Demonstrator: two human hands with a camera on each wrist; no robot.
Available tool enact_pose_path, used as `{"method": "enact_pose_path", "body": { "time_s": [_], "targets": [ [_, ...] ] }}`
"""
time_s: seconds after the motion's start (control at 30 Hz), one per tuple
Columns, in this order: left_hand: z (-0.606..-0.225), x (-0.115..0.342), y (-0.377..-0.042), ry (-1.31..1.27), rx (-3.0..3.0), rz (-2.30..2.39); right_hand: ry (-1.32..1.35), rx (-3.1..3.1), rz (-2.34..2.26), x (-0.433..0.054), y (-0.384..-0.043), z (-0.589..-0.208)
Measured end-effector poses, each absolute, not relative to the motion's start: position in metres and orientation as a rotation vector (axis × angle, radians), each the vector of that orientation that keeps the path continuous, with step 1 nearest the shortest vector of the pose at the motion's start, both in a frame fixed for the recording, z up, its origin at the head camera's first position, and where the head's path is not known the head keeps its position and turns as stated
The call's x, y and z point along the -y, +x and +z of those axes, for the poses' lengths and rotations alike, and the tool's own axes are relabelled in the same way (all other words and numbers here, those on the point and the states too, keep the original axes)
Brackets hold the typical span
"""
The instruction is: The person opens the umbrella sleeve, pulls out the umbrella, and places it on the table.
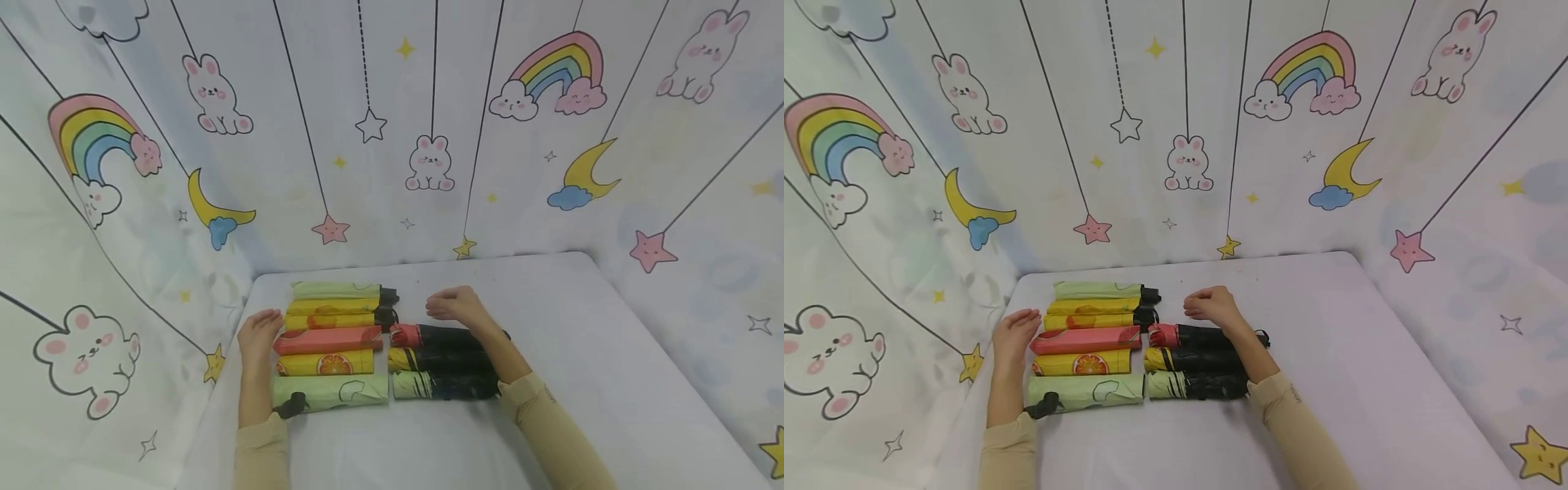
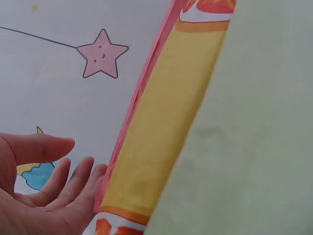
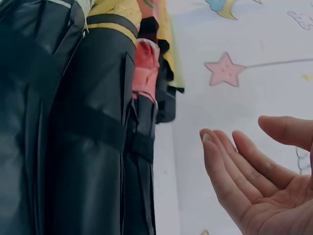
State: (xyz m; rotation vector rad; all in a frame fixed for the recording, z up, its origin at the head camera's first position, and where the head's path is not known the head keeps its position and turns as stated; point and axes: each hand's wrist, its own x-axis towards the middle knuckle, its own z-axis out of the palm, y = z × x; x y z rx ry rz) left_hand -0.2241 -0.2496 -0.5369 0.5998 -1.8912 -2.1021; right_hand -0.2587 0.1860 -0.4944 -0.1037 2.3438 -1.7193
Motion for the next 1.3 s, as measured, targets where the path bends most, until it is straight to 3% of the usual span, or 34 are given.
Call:
{"method": "enact_pose_path", "body": {
  "time_s": [0.53,1.3],
  "targets": [
    [-0.523,0.24,-0.252,0.728,2.16,-2.035,-0.16,-2.246,-1.517,-0.143,-0.291,-0.498],
    [-0.534,0.234,-0.257,0.792,2.201,-1.956,-0.147,-2.397,-1.241,-0.108,-0.312,-0.531]
  ]
}}
